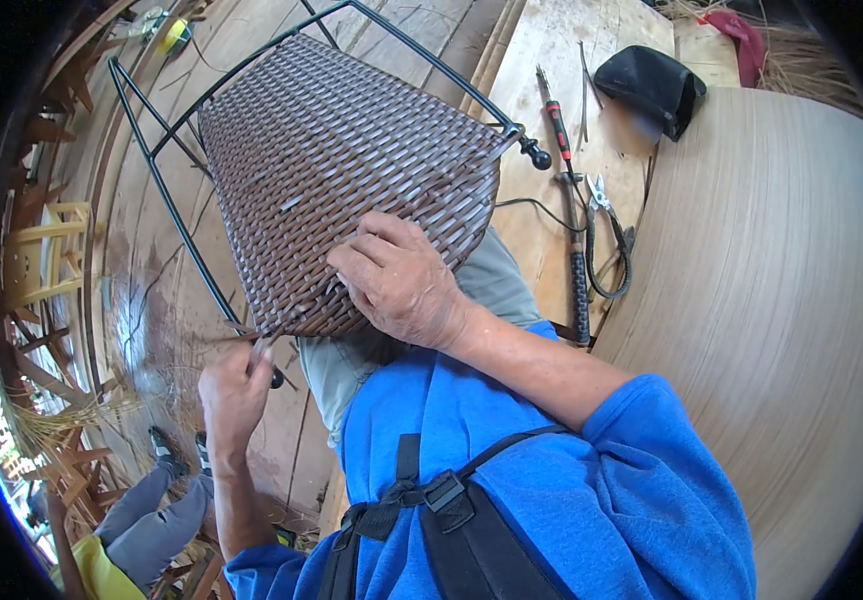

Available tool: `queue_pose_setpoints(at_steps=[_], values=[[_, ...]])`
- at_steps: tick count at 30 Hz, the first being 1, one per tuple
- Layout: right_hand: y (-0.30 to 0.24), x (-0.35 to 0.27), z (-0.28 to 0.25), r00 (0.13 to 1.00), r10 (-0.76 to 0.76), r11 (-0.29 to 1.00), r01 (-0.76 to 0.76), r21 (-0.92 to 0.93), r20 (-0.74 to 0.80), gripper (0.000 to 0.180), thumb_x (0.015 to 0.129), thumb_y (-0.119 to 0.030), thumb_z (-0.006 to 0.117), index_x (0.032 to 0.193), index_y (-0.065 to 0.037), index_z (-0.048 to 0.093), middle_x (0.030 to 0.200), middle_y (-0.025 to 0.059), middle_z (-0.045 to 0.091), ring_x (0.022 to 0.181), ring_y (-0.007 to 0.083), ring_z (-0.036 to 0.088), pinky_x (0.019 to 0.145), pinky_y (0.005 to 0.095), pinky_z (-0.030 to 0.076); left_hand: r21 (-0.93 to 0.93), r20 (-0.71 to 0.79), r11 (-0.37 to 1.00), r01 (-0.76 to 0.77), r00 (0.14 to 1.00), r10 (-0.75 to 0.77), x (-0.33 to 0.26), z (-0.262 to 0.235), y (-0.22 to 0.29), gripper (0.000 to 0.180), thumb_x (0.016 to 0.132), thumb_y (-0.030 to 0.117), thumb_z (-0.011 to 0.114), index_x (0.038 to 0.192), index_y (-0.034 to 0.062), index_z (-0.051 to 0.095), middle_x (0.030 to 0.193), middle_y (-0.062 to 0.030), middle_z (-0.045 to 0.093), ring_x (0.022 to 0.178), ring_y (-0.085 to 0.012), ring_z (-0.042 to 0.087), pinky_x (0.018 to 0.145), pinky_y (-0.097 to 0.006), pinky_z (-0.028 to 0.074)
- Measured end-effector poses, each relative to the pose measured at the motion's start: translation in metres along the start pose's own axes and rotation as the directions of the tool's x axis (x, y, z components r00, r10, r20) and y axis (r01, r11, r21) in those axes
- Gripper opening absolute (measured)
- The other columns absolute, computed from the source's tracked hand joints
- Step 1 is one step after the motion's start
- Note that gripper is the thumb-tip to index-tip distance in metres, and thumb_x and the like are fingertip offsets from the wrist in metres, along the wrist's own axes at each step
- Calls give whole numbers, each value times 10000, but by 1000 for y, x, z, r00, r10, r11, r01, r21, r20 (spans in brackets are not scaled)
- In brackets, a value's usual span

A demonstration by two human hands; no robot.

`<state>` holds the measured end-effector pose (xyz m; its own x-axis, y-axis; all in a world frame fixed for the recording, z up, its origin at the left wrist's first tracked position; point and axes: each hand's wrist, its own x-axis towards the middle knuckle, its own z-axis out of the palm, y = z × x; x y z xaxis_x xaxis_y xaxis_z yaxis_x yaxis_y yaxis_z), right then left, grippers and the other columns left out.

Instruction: Repair or finish the seat of a wicker chair frame by weaving plastic strips into place.

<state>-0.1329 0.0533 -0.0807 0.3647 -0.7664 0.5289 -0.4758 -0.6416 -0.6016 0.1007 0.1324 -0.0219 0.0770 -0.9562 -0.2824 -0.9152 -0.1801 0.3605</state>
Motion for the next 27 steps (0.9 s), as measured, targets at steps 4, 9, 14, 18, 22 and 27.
queue_pose_setpoints(at_steps=[4,9,14,18,22,27], values=[[2,-1,7,996,-78,997,80,-24,53,223,710,11,643,922,-31,586,843,86,598,799,268,583,863,402,449,-74,48,991,115,993,-112,-25,-5,-17,260,792,237,627,663,19,567,586,-170,546,530,-336,545,494,-400,403],[3,-1,3,989,-70,959,102,-263,128,149,801,-41,576,948,-46,597,901,91,615,862,290,546,812,402,432,-185,97,950,252,967,-238,-36,-18,-40,298,824,252,583,704,-16,536,591,-213,460,496,-324,400,504,-397,376],[-12,9,5,977,-65,961,115,-251,201,141,825,-49,571,963,-37,597,882,95,600,848,296,535,790,386,431,-342,60,900,271,962,-267,-100,-41,-71,314,814,178,596,590,18,445,514,-24,356,511,-79,320,456,-306,289],[-48,37,13,928,-23,999,10,35,372,195,870,-126,544,1037,-43,599,960,106,610,914,270,558,827,357,441,-660,-133,744,-103,991,20,-97,-46,-31,342,799,216,655,573,37,470,495,-9,361,479,-67,327,428,-281,261],[-92,69,34,662,-180,893,-199,403,727,335,938,-278,456,1144,-42,574,1020,117,631,965,223,589,865,297,440,-910,-144,412,-44,966,-215,-70,-45,-15,323,806,281,647,602,68,516,525,66,448,474,-24,385,428,-208,287],[-88,83,49,703,-183,864,-219,454,688,230,908,-192,556,1066,-41,626,885,9,643,822,78,584,754,206,456,-945,-326,88,-314,902,-282,-49,-15,-27,315,817,285,608,633,39,538,510,24,474,436,-42,409,409,-210,305]])
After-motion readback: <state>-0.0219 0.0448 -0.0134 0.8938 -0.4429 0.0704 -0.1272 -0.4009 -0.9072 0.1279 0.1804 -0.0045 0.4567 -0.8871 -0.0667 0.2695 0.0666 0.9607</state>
